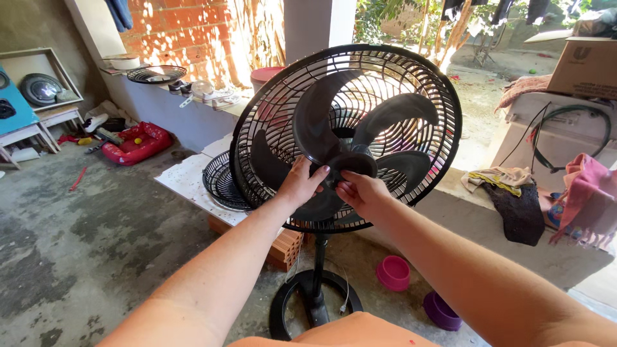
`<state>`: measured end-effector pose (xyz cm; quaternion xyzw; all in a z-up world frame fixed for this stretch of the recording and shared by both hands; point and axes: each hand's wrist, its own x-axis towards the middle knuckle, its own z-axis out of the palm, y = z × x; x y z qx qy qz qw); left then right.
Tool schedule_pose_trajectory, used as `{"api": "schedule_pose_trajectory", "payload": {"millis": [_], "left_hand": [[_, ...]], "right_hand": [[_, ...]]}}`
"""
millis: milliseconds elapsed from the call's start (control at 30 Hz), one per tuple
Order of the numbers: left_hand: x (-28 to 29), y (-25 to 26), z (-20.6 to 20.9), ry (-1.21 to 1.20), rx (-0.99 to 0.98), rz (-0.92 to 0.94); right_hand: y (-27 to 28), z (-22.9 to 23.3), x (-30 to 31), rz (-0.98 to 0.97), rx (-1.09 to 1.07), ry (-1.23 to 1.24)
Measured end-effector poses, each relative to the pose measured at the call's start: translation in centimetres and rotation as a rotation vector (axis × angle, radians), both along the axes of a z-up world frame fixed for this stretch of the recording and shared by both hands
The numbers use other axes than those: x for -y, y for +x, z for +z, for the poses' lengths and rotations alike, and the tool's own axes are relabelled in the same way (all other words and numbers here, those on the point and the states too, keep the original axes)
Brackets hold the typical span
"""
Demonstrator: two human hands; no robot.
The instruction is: The person assembles a standing fan by hand. They attach the fan blades to the motor hub, secure them with a nut, and then attach the front protective cage to the fan head.
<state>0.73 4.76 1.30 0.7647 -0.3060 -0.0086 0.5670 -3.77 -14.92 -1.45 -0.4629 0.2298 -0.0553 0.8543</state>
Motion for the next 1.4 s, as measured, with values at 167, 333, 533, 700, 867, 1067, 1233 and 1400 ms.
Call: {"api": "schedule_pose_trajectory", "payload": {"millis": [167, 333, 533, 700, 867, 1067, 1233, 1400], "left_hand": [[0.0, 0.6, 0.8, 0.013, 0.104, -0.032], [0.2, 1.5, 0.4, 0.034, 0.129, -0.041], [0.5, 2.0, 0.5, 0.038, 0.199, -0.05], [0.2, 1.6, 1.4, 0.163, 0.137, -0.039], [0.0, 1.2, 2.1, 0.202, 0.142, -0.045], [-0.2, 1.2, 2.1, 0.177, 0.161, -0.063], [-0.1, 1.5, 1.8, 0.154, 0.176, -0.073], [-0.1, 1.5, 1.8, 0.157, 0.18, -0.069]], "right_hand": [[0.3, -0.5, 0.1, -0.005, 0.031, 0.038], [-0.1, -0.1, -0.2, -0.032, 0.029, 0.031], [-0.9, 0.7, -1.2, -0.025, 0.02, 0.105], [-1.4, 0.9, -1.8, 0.025, -0.038, 0.185], [-0.6, 0.1, -1.0, 0.021, 0.033, 0.362], [-0.3, 0.1, -0.9, -0.06, 0.116, 0.475], [-0.5, 0.0, -1.7, -0.003, 0.153, 0.368], [-1.0, -0.1, -1.7, 0.016, 0.116, 0.269]]}}
